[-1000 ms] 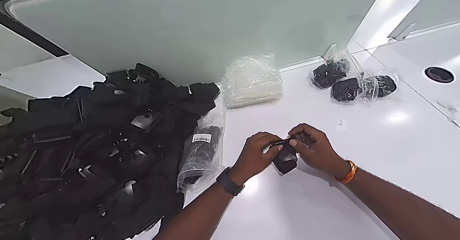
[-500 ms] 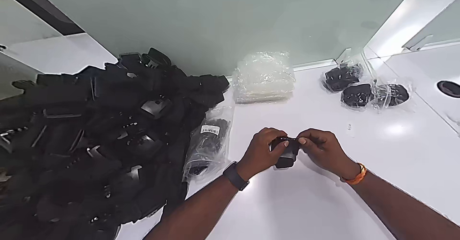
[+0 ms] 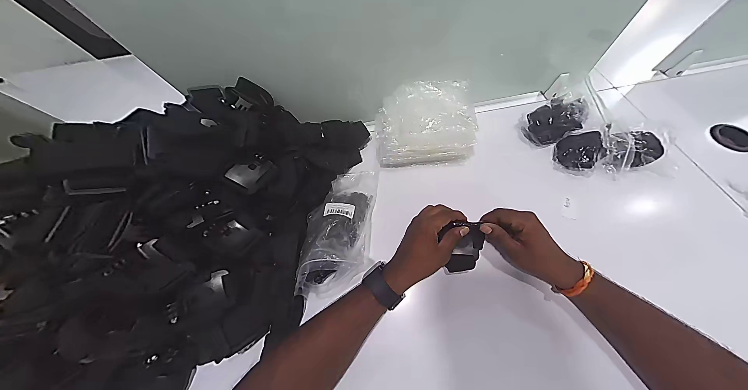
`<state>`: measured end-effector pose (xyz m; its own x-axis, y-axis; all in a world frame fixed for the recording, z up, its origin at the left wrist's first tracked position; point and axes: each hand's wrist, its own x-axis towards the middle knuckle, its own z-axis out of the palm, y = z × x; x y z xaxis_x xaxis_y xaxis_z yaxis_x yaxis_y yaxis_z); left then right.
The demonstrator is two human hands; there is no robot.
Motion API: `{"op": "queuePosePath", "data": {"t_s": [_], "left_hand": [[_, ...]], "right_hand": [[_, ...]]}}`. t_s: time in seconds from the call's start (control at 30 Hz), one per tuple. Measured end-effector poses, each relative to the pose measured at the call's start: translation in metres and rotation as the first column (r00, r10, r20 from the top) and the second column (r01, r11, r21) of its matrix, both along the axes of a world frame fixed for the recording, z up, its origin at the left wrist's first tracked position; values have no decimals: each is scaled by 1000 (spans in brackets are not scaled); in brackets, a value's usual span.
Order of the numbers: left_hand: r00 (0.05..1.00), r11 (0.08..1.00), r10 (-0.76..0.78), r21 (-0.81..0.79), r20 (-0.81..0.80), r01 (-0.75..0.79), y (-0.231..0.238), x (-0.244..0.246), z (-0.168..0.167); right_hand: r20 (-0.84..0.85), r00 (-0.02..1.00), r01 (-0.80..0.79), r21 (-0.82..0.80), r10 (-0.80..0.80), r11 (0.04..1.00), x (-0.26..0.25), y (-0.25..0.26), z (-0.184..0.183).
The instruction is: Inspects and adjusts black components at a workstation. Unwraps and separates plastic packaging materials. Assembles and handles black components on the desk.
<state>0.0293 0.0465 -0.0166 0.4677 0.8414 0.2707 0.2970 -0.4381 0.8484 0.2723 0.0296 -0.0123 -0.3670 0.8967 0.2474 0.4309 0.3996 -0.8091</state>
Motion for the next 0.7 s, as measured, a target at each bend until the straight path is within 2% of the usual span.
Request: {"op": "queuePosePath", "data": {"t_s": [0.3,0.47,0.6,0.7], "left_hand": [[1000,1000,-8,-8,-8,8,0,-1,2],[1000,1000,-8,-10,-17,8,0,-1,3],[1000,1000,4,-1,-26,-4,0,-1,1],[999,1000,9,2,-31,-9,0,0,1]], "right_hand": [[36,999,2,77,-4,997,0,0,-1],[184,980,31,258,-80,966,1,-2,-1],[298,948,-24,418,-113,908,0,-2,5],[338,934,-51,452,-118,891,0,-2,5]]}}
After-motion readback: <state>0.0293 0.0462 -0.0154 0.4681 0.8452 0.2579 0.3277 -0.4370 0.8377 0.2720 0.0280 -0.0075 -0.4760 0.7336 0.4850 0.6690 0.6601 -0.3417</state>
